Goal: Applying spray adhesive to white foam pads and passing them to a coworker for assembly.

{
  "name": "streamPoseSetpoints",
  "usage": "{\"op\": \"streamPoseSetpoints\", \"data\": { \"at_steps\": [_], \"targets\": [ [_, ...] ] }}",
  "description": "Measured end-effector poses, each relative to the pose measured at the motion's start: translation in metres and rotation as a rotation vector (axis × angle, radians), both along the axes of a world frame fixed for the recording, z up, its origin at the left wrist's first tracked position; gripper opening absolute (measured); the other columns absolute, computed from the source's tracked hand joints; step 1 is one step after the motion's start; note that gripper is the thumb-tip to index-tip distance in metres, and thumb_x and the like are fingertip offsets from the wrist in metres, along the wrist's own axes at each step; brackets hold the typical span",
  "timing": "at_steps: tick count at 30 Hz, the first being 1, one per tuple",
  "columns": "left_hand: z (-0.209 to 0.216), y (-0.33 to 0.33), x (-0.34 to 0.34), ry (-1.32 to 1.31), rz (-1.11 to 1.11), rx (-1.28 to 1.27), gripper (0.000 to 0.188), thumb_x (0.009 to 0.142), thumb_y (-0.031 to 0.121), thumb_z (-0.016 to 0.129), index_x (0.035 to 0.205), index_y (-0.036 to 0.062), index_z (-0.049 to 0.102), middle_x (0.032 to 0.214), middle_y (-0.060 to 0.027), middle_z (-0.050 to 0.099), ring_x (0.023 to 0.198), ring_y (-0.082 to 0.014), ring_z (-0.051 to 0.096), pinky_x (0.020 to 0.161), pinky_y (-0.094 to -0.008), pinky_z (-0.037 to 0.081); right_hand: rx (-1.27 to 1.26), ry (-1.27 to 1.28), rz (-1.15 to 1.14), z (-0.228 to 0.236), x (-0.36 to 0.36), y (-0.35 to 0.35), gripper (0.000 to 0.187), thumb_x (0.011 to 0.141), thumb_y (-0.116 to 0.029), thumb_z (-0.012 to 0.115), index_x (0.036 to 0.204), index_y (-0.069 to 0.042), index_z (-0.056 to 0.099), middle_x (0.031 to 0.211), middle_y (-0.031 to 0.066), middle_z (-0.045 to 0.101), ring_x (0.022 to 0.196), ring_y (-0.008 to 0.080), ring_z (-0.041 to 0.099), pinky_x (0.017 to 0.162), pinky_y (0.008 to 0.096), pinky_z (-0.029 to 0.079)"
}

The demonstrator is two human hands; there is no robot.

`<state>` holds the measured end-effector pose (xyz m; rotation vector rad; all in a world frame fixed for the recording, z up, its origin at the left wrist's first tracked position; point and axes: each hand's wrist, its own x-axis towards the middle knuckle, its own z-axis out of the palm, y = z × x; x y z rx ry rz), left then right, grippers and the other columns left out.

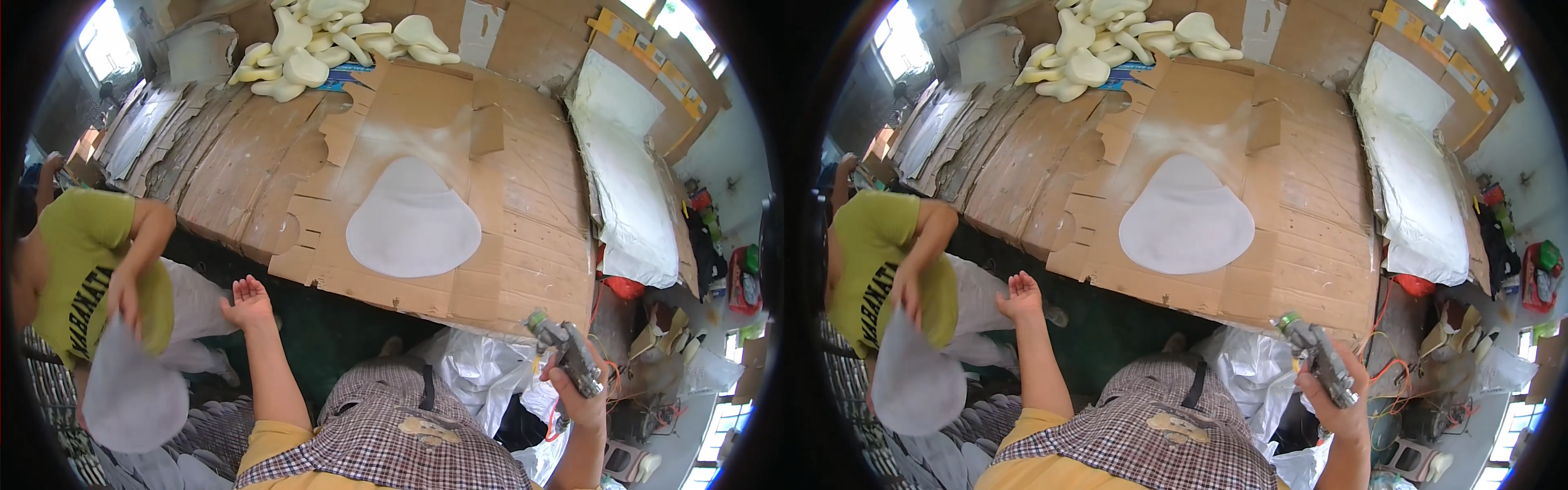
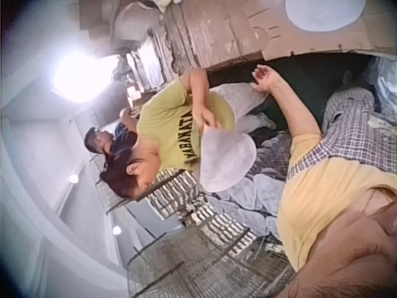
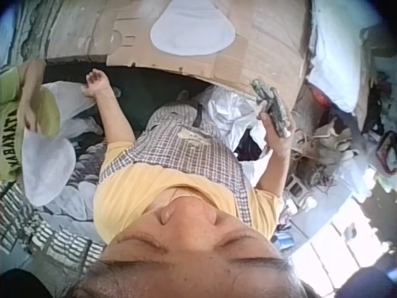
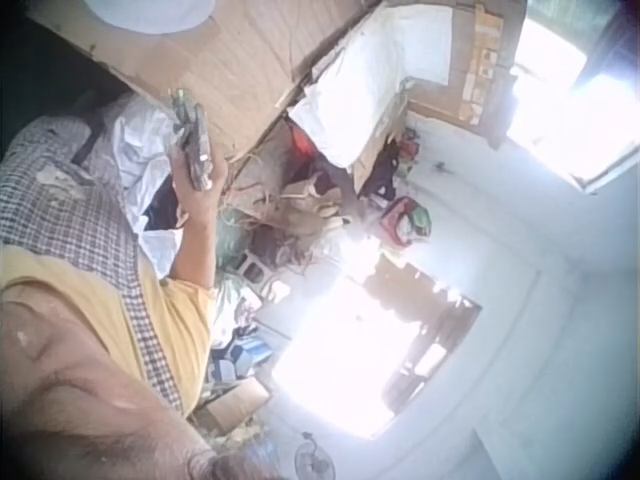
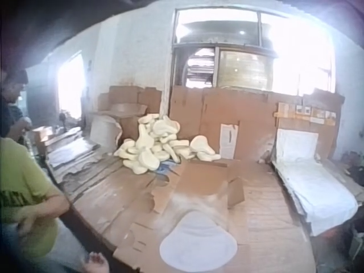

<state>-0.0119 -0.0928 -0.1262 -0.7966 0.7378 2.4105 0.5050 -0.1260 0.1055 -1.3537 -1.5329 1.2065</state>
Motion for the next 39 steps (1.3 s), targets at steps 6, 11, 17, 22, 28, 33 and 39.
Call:
{"op": "streamPoseSetpoints", "data": {
  "at_steps": [6, 11, 17, 22, 28, 33, 39],
  "targets": [
    [-0.014, 0.004, 0.012, 0.028, -0.115, -0.051, 0.044, 0.09, 0.043, 0.05, 0.097, 0.0006, 0.056, 0.09, -0.0113, 0.058, 0.083, -0.0284, 0.061, 0.071, -0.038, 0.053, 0.016, -0.042, -0.164, 0.009, 0.009, -0.011, 0.054, 0.079, -0.008, 0.07, 0.127, 0.006, 0.051, 0.084, 0.0049, 0.062, 0.074, 0.0115, 0.059, 0.068, 0.0251, 0.049],
    [-0.016, 0.015, 0.022, 0.04, -0.179, -0.059, 0.037, 0.089, 0.038, 0.053, 0.094, 0.0016, 0.058, 0.085, -0.0096, 0.058, 0.08, -0.0268, 0.061, 0.07, -0.0362, 0.053, 0.004, -0.215, -0.193, 0.015, 0.027, -0.034, 0.049, 0.079, -0.009, 0.071, 0.123, 0.006, 0.054, 0.085, 0.004, 0.062, 0.074, 0.0092, 0.056, 0.069, 0.0234, 0.046],
    [-0.017, 0.024, 0.033, 0.018, -0.2, -0.046, 0.03, 0.088, 0.034, 0.055, 0.092, 0.0039, 0.059, 0.08, -0.0073, 0.058, 0.075, -0.0248, 0.06, 0.066, -0.035, 0.052, -0.111, -0.17, -0.031, 0.021, 0.028, -0.041, 0.05, 0.074, -0.002, 0.071, 0.121, 0.004, 0.056, 0.085, 0.0055, 0.065, 0.075, 0.0096, 0.059, 0.071, 0.0239, 0.047],
    [-0.015, 0.027, 0.048, 0.04, -0.273, -0.066, 0.024, 0.09, 0.029, 0.054, 0.091, 0.0054, 0.057, 0.079, -0.0055, 0.058, 0.073, -0.0229, 0.06, 0.065, -0.0342, 0.052, -0.081, 0.002, 0.076, 0.007, 0.007, -0.02, 0.051, 0.074, 0.004, 0.07, 0.123, 0.005, 0.054, 0.089, 0.0065, 0.064, 0.078, 0.0106, 0.06, 0.07, 0.0257, 0.048],
    [-0.012, 0.021, 0.053, 0.052, -0.299, -0.122, 0.019, 0.089, 0.026, 0.054, 0.088, 0.0073, 0.057, 0.079, -0.0044, 0.057, 0.072, -0.0212, 0.059, 0.065, -0.0324, 0.051, 0.014, 0.022, -0.016, 0.003, -0.014, 0.017, 0.05, 0.077, 0.0, 0.07, 0.125, 0.005, 0.054, 0.085, 0.003, 0.061, 0.075, 0.0094, 0.057, 0.069, 0.0237, 0.047],
    [-0.018, 0.021, 0.057, 0.05, -0.325, -0.124, 0.014, 0.088, 0.022, 0.056, 0.085, 0.0085, 0.057, 0.075, -0.003, 0.058, 0.071, -0.0201, 0.059, 0.064, -0.0308, 0.051, 0.059, 0.047, -0.087, 0.006, -0.011, 0.024, 0.049, 0.082, -0.004, 0.068, 0.128, 0.006, 0.051, 0.086, 0.0035, 0.06, 0.073, 0.01, 0.057, 0.067, 0.024, 0.048],
    [-0.036, 0.034, 0.065, 0.132, -0.502, -0.177, 0.009, 0.086, 0.018, 0.058, 0.084, 0.0084, 0.057, 0.072, -0.0021, 0.059, 0.066, -0.0186, 0.059, 0.06, -0.0295, 0.049, 0.02, -0.005, -0.159, 0.011, 0.007, 0.01, 0.05, 0.08, -0.005, 0.068, 0.126, 0.006, 0.052, 0.085, 0.0043, 0.061, 0.074, 0.011, 0.059, 0.067, 0.0256, 0.049]
  ]
}}
